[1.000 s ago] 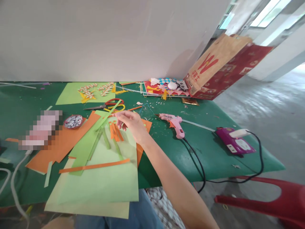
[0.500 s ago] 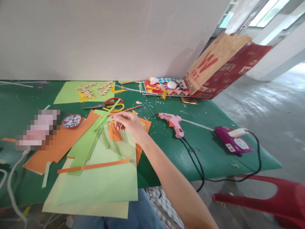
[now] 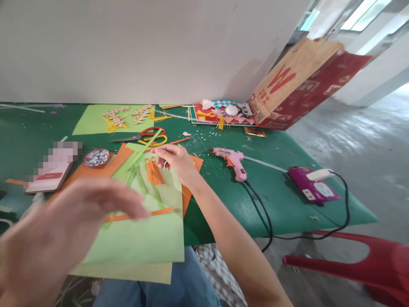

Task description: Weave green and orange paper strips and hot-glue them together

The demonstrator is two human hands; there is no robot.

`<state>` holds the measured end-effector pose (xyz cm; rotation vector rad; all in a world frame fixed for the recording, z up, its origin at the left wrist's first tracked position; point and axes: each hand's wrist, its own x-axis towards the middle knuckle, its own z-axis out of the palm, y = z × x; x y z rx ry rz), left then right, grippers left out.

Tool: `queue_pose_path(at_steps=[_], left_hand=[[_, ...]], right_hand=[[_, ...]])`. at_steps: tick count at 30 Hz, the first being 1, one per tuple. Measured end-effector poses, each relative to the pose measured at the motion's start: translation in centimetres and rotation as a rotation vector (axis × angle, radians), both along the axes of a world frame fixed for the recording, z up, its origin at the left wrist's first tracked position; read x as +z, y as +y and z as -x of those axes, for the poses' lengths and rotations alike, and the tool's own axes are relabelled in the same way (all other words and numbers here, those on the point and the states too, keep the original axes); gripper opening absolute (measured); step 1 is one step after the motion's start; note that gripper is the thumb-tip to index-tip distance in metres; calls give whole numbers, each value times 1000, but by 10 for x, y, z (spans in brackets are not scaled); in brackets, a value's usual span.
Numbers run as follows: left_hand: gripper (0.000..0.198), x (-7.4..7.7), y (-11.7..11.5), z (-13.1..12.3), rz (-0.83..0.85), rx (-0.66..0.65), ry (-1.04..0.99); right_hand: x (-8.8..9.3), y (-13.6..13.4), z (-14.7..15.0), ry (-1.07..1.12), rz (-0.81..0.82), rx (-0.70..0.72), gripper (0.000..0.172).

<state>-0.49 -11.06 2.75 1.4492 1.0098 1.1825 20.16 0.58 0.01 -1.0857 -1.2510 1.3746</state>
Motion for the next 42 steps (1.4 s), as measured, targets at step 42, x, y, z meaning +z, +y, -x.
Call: queue_pose_path(at_steps=[42], left_hand=[[13, -51, 135, -42, -289, 196, 202]], right_hand=[[-18, 17, -14, -276, -225, -288, 42]])
